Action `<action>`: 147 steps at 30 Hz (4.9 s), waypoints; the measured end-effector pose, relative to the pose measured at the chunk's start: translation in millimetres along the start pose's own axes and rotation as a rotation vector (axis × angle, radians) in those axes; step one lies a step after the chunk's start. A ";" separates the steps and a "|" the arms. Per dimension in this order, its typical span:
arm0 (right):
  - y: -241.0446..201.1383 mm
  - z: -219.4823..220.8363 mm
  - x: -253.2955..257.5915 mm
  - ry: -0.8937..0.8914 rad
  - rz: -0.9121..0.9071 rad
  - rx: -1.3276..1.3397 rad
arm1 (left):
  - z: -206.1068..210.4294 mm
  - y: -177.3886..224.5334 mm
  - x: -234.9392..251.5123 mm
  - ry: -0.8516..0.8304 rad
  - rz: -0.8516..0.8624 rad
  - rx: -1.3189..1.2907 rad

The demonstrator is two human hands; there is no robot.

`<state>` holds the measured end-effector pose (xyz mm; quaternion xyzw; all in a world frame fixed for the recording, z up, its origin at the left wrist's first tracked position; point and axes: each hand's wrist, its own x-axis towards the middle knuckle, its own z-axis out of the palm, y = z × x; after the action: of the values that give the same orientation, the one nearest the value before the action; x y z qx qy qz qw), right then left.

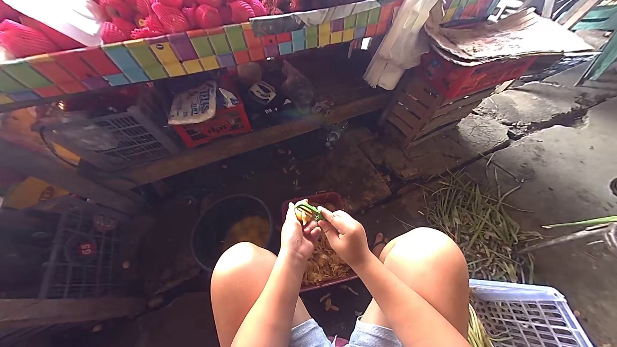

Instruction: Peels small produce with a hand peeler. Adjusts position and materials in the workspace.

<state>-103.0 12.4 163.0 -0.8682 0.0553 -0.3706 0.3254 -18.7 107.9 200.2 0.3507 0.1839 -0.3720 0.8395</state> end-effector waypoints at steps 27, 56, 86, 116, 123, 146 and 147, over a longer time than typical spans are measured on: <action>16.2 -8.4 7.1 0.040 0.154 0.027 | -1.9 2.3 -7.7 -0.056 -0.026 0.094; 0.2 1.5 -1.5 0.015 -0.225 -0.165 | -2.2 -1.3 -4.2 -0.114 -0.042 -0.061; 5.6 -16.3 4.3 0.052 0.155 0.038 | -3.6 8.3 -8.7 -0.172 -0.018 0.160; -3.4 -5.8 -2.2 0.053 0.068 -0.023 | 2.4 3.0 -1.2 -0.045 -0.071 0.045; -8.3 1.0 -7.0 0.019 -0.072 -0.109 | 5.7 -3.6 -0.1 0.045 0.040 -0.090; -7.1 -0.9 -2.7 0.020 -0.066 -0.078 | 3.0 -0.2 0.1 -0.030 0.013 -0.108; -7.6 0.4 -3.0 0.022 -0.099 -0.089 | 2.0 -0.3 0.4 -0.039 0.019 -0.115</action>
<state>-106.0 19.5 165.6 -0.8793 0.0323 -0.3932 0.2669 -18.5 106.1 201.2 0.2961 0.1852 -0.3598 0.8652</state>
